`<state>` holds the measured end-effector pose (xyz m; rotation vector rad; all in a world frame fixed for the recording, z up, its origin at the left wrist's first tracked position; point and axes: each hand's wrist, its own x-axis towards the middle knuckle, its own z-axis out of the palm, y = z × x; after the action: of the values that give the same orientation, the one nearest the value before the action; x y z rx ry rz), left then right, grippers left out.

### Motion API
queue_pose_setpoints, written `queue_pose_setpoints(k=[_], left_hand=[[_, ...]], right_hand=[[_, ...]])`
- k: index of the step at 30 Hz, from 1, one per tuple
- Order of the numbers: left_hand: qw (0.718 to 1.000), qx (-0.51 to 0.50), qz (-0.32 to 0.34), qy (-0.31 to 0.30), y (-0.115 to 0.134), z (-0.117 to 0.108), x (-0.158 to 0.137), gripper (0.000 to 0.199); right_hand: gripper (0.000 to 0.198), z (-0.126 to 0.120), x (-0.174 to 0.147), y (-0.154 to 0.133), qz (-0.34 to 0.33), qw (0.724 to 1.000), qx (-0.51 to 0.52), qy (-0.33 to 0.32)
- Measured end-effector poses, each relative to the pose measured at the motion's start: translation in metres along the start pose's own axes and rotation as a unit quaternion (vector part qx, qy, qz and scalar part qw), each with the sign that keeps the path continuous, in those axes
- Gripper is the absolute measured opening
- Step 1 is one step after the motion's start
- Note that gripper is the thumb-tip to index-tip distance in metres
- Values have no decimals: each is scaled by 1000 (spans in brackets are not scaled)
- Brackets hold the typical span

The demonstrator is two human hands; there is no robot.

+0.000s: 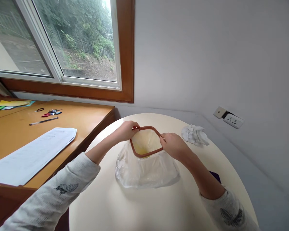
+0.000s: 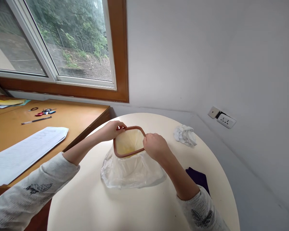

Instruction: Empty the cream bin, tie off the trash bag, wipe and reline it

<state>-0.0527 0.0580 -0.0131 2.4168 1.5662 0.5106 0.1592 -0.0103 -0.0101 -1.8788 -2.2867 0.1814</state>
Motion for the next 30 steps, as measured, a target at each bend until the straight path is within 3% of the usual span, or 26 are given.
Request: queue_pose_setpoints(k=[8,17,30], left_hand=[[1000,-19,12,-6,1,5,-2,29],[999,-41,17,-26,10,1,-5,29],[995,-89,4,-33,18,6,-8,28]], right_hand=[[26,-2,-5,-2,-1,995,-84,-59],[26,-7,-17,-2,4,998,-29,-54],[48,-11,-27,2,12,998,-4,-54]])
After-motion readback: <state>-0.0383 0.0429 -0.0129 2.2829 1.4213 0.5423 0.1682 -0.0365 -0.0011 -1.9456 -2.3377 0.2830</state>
